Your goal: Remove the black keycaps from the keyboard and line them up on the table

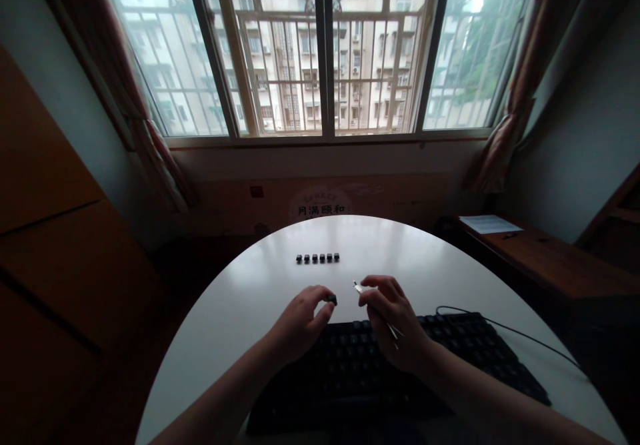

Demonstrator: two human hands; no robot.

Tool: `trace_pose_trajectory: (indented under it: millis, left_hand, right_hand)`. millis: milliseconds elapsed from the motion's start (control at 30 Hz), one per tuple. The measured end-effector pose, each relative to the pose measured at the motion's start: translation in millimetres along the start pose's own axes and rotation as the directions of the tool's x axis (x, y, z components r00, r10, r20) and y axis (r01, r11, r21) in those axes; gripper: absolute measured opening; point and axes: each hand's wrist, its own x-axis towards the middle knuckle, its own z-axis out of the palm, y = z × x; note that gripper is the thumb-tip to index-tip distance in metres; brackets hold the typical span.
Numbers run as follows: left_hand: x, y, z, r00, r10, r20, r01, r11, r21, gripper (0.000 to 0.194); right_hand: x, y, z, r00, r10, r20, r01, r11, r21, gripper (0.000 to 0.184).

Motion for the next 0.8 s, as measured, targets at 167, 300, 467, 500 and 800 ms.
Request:
trace_pose_trajectory:
  millis: [167,300,467,500,800]
  left_hand:
    - [-7,9,3.1,0.989,0.064,0.134,-0.055,0.996,-0.073,0.025]
    - [-7,4,4.0,0.979,0.079,0.187,-0.034,0.972,-0.233,0.025]
    - [-4,-1,6.9,0.973,0.098,0.211,-0.019,0.938,-0.347,0.029]
    - [-3,-1,7.5,0.972,0.100,0.212,-0.021,0.937,-0.349,0.029]
    - [-3,0,15.4,0.993,0.057,0.102,-0.039,0.984,-0.172,0.027]
  right_hand:
    - [0,-1,5,0.982,-0.168,0.089,0.171,0.985,-0.033,0.032]
    - [-1,0,9,0.975,-0.181,0.128,0.186,0.982,-0.027,0.030]
    - [-2,4,11,0.978,-0.193,0.082,0.202,0.972,-0.122,0.021]
    - [-3,5,11,0.977,-0.195,0.081,0.204,0.971,-0.125,0.020]
    - [-2,7,9,0.989,-0.095,0.112,0.115,0.974,-0.196,0.020]
